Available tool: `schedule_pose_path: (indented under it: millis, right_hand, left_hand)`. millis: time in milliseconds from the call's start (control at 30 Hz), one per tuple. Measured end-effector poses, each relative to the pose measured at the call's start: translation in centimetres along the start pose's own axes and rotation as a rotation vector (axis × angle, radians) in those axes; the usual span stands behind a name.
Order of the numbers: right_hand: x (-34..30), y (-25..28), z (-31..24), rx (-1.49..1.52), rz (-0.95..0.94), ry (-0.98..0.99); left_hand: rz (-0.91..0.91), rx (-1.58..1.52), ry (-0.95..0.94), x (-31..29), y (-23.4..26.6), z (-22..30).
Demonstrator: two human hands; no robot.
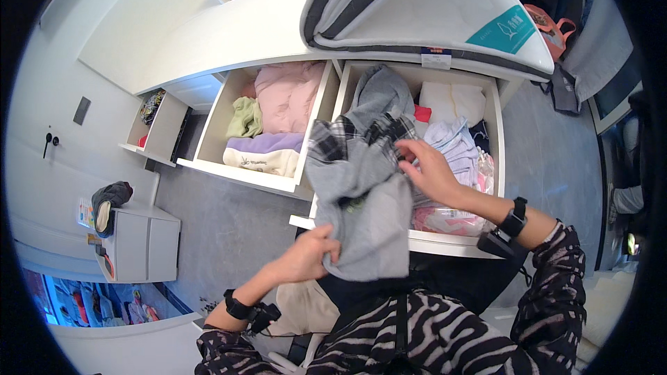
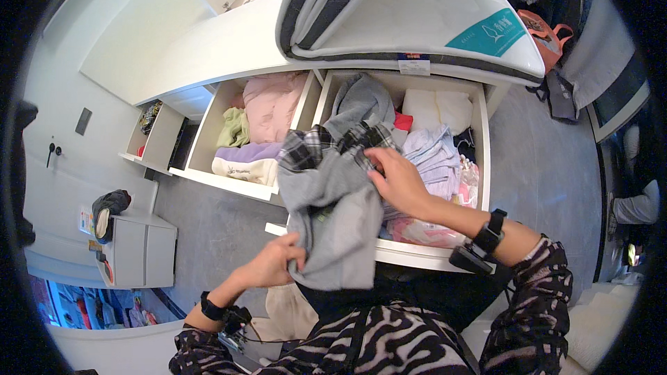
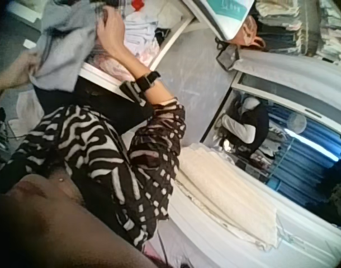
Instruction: The person sits on the floor and opens a drawer, then picks up and folds several baby garments including a grey hoodie, a red dinosaur sweater, and patterned onesies. The person places the folded items back into the drawer.
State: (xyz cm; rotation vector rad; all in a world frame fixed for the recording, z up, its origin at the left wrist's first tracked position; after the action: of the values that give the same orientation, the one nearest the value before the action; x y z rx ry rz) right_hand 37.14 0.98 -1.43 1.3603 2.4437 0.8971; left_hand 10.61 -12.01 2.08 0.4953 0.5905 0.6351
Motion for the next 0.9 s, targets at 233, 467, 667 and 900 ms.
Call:
schedule_pose_path:
  millis: [233, 467, 667, 900]
  right_hand:
    - [1.9, -0.6, -0.2, -0.545, -0.437, 0.255]
    - [-0.6, 2.7, -2.5, -0.563, -0.221, 0.394]
    - [-2.9, 2.7, -5.9, -0.488, -0.277, 0.488]
    - [-3.8, 6.1, -3.6, -0.543, -0.66, -0.064]
  left_hand:
    - [-0.3, -0.05, 0.03, 0.1, 1.1, 0.0]
    - [0.306, 0.23, 0.065, 0.3, 6.6, 1.9]
    - [0.398, 0.234, -0.118, 6.8, 5.7, 2.3]
    - [0.383, -0.471, 0.044, 5.0, 5.8, -0.4]
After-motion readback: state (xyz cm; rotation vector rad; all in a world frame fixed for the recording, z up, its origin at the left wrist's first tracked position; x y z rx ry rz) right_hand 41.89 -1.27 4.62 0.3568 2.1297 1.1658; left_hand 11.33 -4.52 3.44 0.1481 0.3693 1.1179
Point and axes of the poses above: each hand's wrist, its own x-axis towards the middle knuckle, its own y-axis out of the back of the hand, z = x × y, the point moved 1 cm from there along x, towards the middle knuckle, and after that the axes turned 9 degrees about -z, right-handed, at the moved point
